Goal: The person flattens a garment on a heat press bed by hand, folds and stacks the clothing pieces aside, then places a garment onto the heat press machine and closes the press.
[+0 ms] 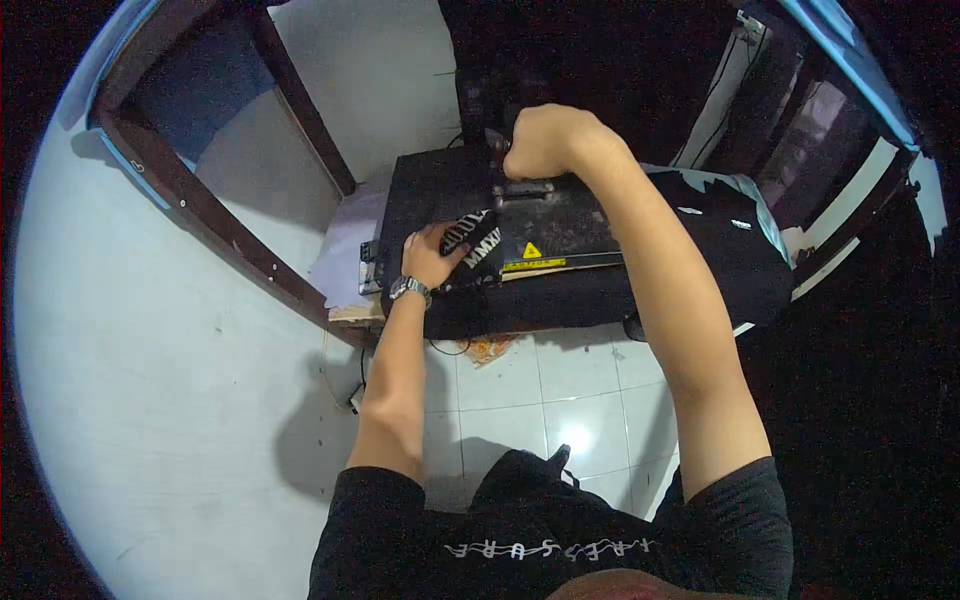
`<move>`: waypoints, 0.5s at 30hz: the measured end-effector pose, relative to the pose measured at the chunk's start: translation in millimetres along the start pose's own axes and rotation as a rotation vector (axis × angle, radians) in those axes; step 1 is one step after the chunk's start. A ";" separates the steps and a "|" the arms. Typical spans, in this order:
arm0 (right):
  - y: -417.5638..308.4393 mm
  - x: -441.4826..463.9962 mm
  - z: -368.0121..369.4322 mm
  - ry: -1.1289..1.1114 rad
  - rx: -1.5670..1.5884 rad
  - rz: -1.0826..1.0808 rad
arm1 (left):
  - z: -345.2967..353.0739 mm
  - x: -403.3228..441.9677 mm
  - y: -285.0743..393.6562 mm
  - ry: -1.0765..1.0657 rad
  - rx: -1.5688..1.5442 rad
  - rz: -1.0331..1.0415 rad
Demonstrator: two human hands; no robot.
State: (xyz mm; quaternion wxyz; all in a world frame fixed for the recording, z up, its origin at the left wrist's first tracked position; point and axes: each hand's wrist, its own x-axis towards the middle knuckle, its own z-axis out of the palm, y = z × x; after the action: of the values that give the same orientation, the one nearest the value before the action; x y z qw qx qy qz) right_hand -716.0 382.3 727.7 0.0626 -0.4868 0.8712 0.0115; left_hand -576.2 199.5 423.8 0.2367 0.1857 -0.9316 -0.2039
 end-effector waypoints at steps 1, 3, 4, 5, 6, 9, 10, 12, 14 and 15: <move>0.7 0.4 0.1 -0.006 0.027 -0.009 | -0.4 1.0 0.1 -0.004 -0.022 -0.014; 1.4 -0.6 2.3 0.000 0.081 -0.063 | 2.2 4.7 -3.4 -0.026 0.003 -0.030; 0.3 -1.9 1.0 -0.044 0.105 -0.044 | 3.7 1.7 -6.1 -0.047 0.015 -0.046; -0.5 -4.1 -2.8 -0.091 0.131 -0.026 | 6.8 0.9 -7.0 -0.030 0.046 -0.065; -2.0 -4.8 -4.3 -0.140 0.157 -0.008 | 5.3 -1.1 -3.3 -0.039 0.048 -0.076; 2.3 1.7 0.0 -0.328 0.261 0.043 | -2.5 0.0 7.0 -0.047 0.061 -0.092; 3.8 2.7 0.4 -0.356 0.313 0.048 | -3.0 -0.3 6.1 -0.021 0.064 -0.064; 8.6 14.1 10.3 -0.459 0.351 0.098 | -1.7 -2.2 7.5 0.027 0.063 -0.008; 13.4 21.1 17.1 -0.522 0.405 0.108 | 1.5 1.1 6.4 -0.024 0.045 -0.057; 16.2 25.1 23.1 -0.533 0.443 0.079 | 4.5 0.2 3.2 -0.053 0.036 -0.085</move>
State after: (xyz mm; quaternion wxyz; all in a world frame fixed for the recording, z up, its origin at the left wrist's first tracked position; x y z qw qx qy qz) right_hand -740.5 371.5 701.1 0.3914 -0.4071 0.8238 -0.0488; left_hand -579.5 203.5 421.8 0.1998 0.2239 -0.9324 -0.2017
